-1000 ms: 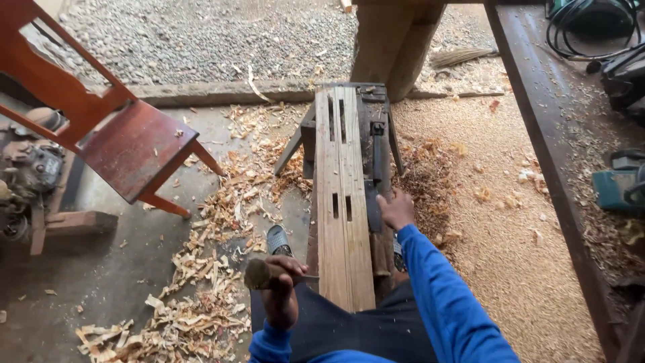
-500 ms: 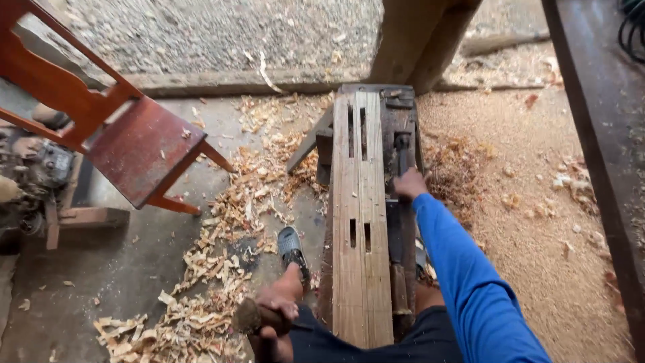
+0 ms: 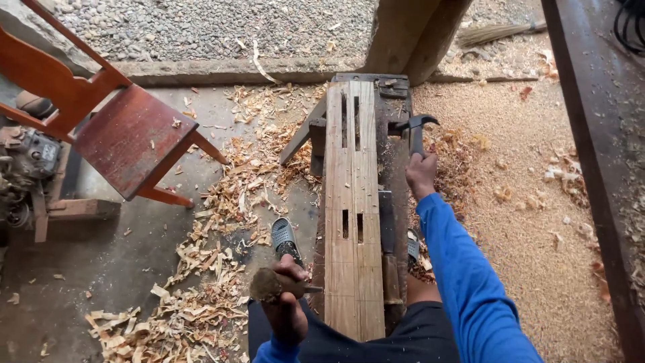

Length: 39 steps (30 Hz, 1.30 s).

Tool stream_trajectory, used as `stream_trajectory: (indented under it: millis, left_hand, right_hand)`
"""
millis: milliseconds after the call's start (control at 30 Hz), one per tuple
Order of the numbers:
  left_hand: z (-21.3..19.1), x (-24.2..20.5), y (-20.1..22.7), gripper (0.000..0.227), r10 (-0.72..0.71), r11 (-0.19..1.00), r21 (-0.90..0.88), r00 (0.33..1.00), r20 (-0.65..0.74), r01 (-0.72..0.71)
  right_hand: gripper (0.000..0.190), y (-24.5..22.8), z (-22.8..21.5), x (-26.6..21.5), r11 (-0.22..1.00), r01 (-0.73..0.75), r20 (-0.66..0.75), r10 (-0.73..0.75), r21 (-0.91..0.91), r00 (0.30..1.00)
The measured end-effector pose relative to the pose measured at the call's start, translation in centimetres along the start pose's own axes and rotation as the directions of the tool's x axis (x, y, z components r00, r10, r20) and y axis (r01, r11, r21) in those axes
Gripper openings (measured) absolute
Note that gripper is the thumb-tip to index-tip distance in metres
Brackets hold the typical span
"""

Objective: Using a chisel and hammer to carve mortise joints in a wooden beam.

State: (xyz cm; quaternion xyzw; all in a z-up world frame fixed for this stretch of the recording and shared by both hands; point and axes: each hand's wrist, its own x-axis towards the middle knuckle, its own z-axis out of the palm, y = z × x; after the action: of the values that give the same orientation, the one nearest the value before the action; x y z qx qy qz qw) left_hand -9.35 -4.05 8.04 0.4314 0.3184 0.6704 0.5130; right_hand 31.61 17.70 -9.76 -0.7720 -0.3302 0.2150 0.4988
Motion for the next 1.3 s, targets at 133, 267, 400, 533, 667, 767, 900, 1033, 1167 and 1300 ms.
stream_trajectory:
  millis: [133,267,400,533,667,767,900,1033,1167,1300]
  left_hand:
    - [-0.8,-1.2,-1.6,0.062,0.039,0.995,0.093,0.999,-0.017,-0.038]
    - [-1.5,-1.4,-5.5,0.062,-0.039,0.991,0.119,0.992,-0.123,0.054]
    - [0.4,0.3,-5.3,0.057,0.005,0.999,0.048,0.982,0.19,-0.015]
    - [2.4,0.2,-4.8,0.045,-0.045,0.998,0.065,0.951,0.305,0.027]
    - [2.6,-1.8,-8.4,0.047,-0.111,0.99,-0.056,0.952,0.287,0.132]
    - [2.2,-2.5,-9.1,0.044,-0.117,0.989,-0.058,0.95,0.291,0.139]
    - [3.0,-1.2,-4.6,0.048,-0.14,0.982,-0.069,0.92,0.367,0.177]
    - [2.2,-0.2,-1.4,0.059,-0.076,0.992,0.128,0.856,0.512,0.012]
    - [2.3,-0.6,-1.1,0.058,0.055,0.963,0.206,0.873,0.485,-0.175]
    - [2.8,-1.2,-0.7,0.04,0.007,0.979,0.174,0.863,0.506,-0.11]
  right_hand:
    - [0.026,-4.1,-6.8,-11.5,0.821,0.571,-0.081,-0.57,-0.009,0.818]
    - [0.036,-8.1,-15.7,-27.0,0.739,-0.096,0.253,-0.104,0.667,0.962]
    - [0.027,-6.2,-21.1,-37.2,0.735,-0.449,0.573,0.1,0.509,0.814]
    - [0.026,-0.4,-22.2,-42.9,0.764,-0.562,0.586,0.308,0.317,0.749]
    - [0.027,0.6,-22.3,-42.0,0.72,-0.622,0.573,0.382,0.306,0.725]
    - [0.029,0.3,-21.6,-41.3,0.757,-0.489,0.505,0.246,0.432,0.827]
    - [0.028,-1.8,-21.1,-41.0,0.745,-0.523,0.506,0.289,0.414,0.813]
    - [0.028,-2.8,-20.9,-41.0,0.747,-0.529,0.523,0.286,0.403,0.803]
    - [0.029,-2.1,-21.0,-41.1,0.727,-0.559,0.538,0.308,0.398,0.784]
    - [0.029,-2.1,-21.0,-41.0,0.71,-0.566,0.522,0.323,0.418,0.79]
